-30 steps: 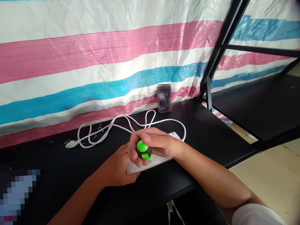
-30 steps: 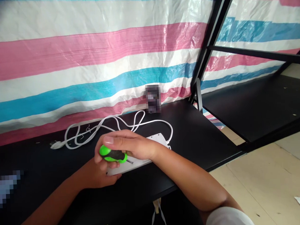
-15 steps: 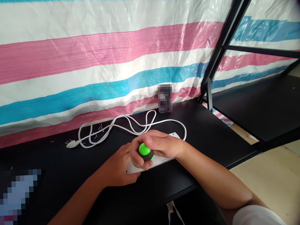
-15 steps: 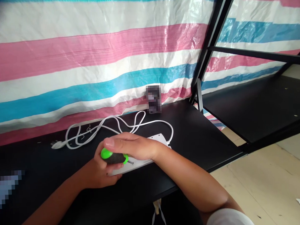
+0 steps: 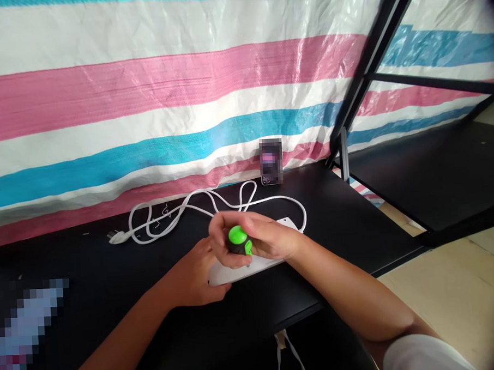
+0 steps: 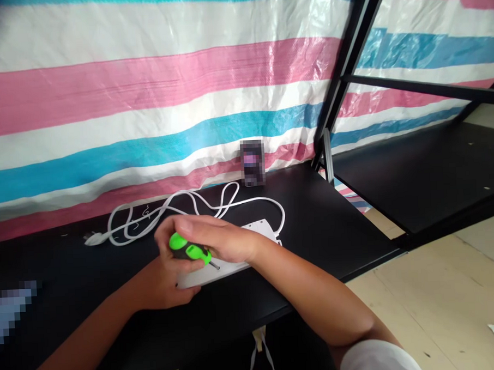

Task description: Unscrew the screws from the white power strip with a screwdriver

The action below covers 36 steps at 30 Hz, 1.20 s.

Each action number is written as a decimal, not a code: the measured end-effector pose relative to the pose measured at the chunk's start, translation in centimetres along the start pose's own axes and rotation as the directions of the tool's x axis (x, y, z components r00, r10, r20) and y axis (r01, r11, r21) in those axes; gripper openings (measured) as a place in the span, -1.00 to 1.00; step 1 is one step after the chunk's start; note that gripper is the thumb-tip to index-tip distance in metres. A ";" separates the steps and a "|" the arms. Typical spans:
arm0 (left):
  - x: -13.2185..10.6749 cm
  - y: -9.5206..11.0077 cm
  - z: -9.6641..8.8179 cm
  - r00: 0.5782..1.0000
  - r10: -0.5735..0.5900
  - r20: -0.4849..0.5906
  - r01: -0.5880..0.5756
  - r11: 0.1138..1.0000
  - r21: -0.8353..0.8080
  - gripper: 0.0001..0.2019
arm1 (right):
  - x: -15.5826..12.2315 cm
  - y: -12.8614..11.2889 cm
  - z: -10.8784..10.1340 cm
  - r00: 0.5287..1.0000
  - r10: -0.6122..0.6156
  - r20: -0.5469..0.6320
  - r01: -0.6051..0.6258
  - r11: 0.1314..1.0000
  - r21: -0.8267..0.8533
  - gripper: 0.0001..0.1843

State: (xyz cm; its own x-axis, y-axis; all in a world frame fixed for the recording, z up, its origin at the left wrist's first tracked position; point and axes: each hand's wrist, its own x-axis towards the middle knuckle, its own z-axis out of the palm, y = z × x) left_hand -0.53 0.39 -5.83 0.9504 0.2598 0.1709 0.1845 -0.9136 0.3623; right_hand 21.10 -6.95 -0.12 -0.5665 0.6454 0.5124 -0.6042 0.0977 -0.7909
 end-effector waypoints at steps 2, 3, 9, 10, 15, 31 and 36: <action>0.0 0.0 -0.1 1.000 0.000 -0.001 0.000 1.000 0.003 -0.44 | 0.1 0.2 -0.1 0.998 -0.056 0.024 0.056 0.998 0.010 -0.69; 0.0 0.1 -0.1 1.000 -0.005 -0.003 0.005 1.000 -0.001 -0.44 | 0.1 0.1 -0.1 0.997 -0.067 0.044 0.067 0.998 -0.004 -0.71; 0.0 0.3 0.0 1.000 -0.010 -0.010 0.009 0.999 -0.038 -0.50 | 0.1 -0.7 0.0 0.995 0.094 -0.026 -0.096 0.993 -0.074 -0.44; 0.0 0.2 0.0 1.000 -0.007 0.000 0.007 0.999 -0.039 -0.49 | 0.1 -0.6 0.1 0.994 0.098 -0.046 -0.101 0.993 -0.061 -0.41; 0.1 0.3 -0.2 0.999 -0.031 0.022 0.032 0.999 -0.034 -0.41 | 0.1 -0.1 0.0 0.999 -0.011 -0.048 0.010 1.000 -0.016 -0.56; 0.2 0.6 -0.5 0.991 -0.076 0.107 0.084 0.994 -0.073 -0.30 | 0.2 -0.8 0.6 0.997 0.026 -0.072 -0.027 0.999 -0.022 -0.53; 0.3 0.3 -0.1 0.998 -0.029 0.056 0.032 0.998 -0.058 -0.21 | 0.1 -0.2 0.4 0.990 -0.046 -0.133 0.044 0.999 -0.018 -0.62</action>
State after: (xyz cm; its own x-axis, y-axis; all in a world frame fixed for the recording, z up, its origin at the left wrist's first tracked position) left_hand -0.25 0.20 -5.60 0.9573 0.2678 0.1086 0.1999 -0.8850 0.4204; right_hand 20.89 -7.23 0.21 -0.4583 0.7352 0.4995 -0.6187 0.1396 -0.7731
